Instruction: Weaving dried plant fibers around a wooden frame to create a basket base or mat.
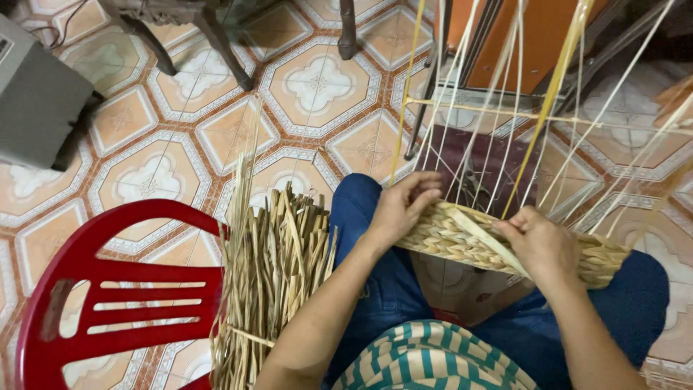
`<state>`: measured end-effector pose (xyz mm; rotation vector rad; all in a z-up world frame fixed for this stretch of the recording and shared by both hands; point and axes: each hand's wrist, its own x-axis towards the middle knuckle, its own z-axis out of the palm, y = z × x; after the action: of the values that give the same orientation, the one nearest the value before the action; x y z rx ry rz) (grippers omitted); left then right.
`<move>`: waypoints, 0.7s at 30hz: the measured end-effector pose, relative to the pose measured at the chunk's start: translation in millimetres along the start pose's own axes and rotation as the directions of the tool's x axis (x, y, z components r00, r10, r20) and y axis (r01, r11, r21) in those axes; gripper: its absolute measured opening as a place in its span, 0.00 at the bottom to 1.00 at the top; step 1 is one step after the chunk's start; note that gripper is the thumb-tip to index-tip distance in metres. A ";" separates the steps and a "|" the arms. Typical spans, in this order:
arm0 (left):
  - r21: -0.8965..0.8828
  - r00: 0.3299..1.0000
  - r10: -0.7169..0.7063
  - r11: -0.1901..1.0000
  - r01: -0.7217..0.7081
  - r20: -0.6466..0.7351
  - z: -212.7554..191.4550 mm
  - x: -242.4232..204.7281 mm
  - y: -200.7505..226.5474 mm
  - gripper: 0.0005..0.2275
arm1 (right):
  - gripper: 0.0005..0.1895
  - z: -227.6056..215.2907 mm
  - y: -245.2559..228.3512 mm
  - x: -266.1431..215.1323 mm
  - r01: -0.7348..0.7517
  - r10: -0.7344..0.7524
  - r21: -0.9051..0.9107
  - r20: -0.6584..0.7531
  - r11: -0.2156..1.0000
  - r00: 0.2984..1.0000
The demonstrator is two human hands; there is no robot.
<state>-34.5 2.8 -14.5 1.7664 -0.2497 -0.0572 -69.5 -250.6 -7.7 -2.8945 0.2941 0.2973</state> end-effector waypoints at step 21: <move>0.538 0.667 0.092 0.677 0.503 -0.739 -161.1 -104.8 -115.5 0.06 | 0.17 -3.8 9.2 -9.6 0.039 -0.025 0.263 -0.056 0.964 0.998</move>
<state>-92.8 200.4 -103.0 2.4372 0.6479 0.6556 -80.1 -258.6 -3.8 -2.6432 0.2723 0.1621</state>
